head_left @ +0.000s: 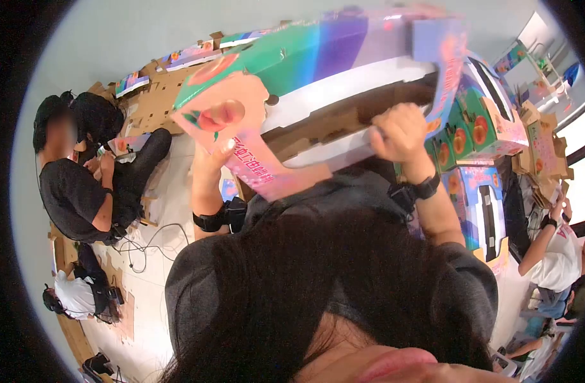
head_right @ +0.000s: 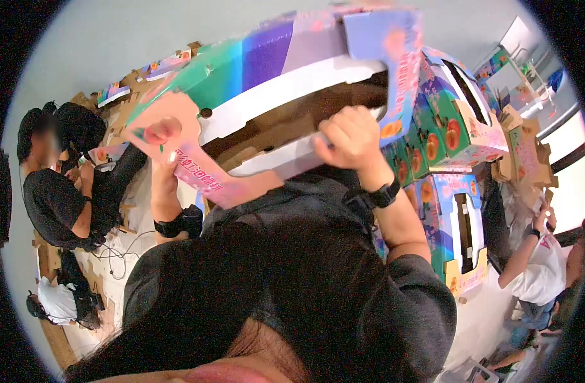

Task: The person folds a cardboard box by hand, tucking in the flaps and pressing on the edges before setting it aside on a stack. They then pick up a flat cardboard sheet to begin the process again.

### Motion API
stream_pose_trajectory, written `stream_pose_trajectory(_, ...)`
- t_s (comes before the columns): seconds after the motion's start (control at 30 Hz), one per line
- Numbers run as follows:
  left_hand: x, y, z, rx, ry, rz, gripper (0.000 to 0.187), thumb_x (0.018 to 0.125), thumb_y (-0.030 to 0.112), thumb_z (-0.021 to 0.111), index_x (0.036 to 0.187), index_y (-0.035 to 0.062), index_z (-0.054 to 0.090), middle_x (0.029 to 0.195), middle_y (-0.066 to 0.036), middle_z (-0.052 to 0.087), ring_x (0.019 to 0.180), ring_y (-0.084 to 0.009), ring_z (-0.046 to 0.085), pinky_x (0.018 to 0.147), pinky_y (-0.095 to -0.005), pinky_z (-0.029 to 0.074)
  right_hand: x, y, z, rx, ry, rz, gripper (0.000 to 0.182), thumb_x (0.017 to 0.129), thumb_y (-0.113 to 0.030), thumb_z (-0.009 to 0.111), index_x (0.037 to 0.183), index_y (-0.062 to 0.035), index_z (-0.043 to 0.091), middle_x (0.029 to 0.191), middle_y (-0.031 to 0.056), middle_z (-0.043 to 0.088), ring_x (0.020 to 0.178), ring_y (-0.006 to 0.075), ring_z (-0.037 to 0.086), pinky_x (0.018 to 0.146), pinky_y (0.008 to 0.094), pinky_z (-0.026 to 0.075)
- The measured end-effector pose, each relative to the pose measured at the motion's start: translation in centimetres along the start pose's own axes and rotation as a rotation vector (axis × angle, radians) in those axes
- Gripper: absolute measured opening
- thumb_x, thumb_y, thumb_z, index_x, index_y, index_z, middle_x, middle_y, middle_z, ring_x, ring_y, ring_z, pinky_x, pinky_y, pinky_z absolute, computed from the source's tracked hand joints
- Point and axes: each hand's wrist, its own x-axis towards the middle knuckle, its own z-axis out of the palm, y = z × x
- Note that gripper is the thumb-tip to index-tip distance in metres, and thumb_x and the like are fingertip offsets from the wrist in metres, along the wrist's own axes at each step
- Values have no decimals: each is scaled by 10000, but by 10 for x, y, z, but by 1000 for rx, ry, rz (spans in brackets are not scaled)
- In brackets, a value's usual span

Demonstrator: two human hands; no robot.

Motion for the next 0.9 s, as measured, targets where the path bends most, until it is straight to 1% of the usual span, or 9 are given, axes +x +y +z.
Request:
stream_pose_trajectory(0.17, -9, -30, 12, -33, -64, 184, 752, 776, 375, 828, 1353, 2, 524, 1241, -140, 622, 1146, -252, 603, 991, -423, 491, 39, 43, -8, -165, 50, 125, 251, 816, -317, 708, 792, -76, 641, 769, 65, 632, 821, 325, 578, 789, 457, 423)
stream_pose_trajectory(0.27, -15, -44, 31, -19, -129, 263, 759, 821, 382, 803, 1406, 16, 487, 1287, -167, 615, 1224, -307, 593, 1046, -470, 480, 25, 42, 15, 166, 215, 255, 493, 996, -428, 513, 1172, 16, 638, 1173, 227, 647, 1127, 390, 575, 1060, 487, 376)
stream_pose_trajectory(0.33, -16, -73, 26, 70, -123, 321, 715, 870, 378, 758, 1420, 20, 475, 1334, -181, 600, 1269, -344, 578, 1091, -498, 455, -3, 27, 41, 641, 124, 672, 762, 1059, -575, 255, 1447, 53, 441, 1440, 218, 503, 1385, 351, 431, 1215, 462, 216)
stream_pose_trajectory(0.5, 13, -55, 27, 401, -84, 468, 484, 943, 327, 665, 1331, 50, 577, 1363, -167, 600, 1304, -291, 557, 1145, -506, 365, 51, -12, -11, 1440, 179, 1270, 1098, 872, -882, 264, 1525, -3, 349, 1534, 168, 424, 1431, 292, 385, 1197, 452, 253)
stream_pose_trajectory(0.53, 13, -41, 34, 552, -90, 506, 478, 932, 324, 671, 1319, 54, 594, 1362, -157, 604, 1313, -289, 548, 1162, -512, 322, 50, -12, -20, 1510, 214, 1333, 1149, 804, -915, 390, 1523, -19, 355, 1501, 156, 471, 1372, 285, 467, 1141, 455, 350)
stream_pose_trajectory(0.7, 16, -22, 68, 875, -123, 470, 602, 864, 384, 710, 1382, 106, 580, 1512, -149, 473, 1477, -307, 346, 1223, -558, 128, 31, -13, -72, 1223, 296, 1220, 668, 875, -355, 689, 1419, -19, 494, 1339, 135, 610, 1199, 304, 599, 1045, 474, 474)
stream_pose_trajectory(0.73, 16, -32, 67, 1063, -199, 674, 709, 800, 329, 784, 1434, 145, 526, 1607, -160, 319, 1523, -345, 233, 1221, -582, 133, 19, -5, -89, 1034, 368, 1151, 614, 869, -307, 695, 1378, -15, 514, 1307, 141, 622, 1160, 303, 616, 1031, 468, 487)
stream_pose_trajectory(0.83, 7, -4, 98, 914, -401, 536, 959, 645, 136, 891, 1491, 193, 443, 1636, -159, 237, 1524, -401, 192, 1217, -618, 149, -48, 44, -168, 274, 457, 781, 450, 858, -182, 711, 1240, -3, 555, 1245, 179, 631, 1068, 308, 643, 1001, 464, 511)
stream_pose_trajectory(0.9, 12, -5, 97, 942, -445, 515, 1008, 693, 229, 893, 1530, 136, 339, 1616, -190, 283, 1522, -400, 216, 1223, -601, 137, -40, 23, -202, -272, 345, 528, 393, 851, -67, 705, 1207, 6, 555, 1235, 212, 621, 1059, 319, 643, 1010, 463, 505)
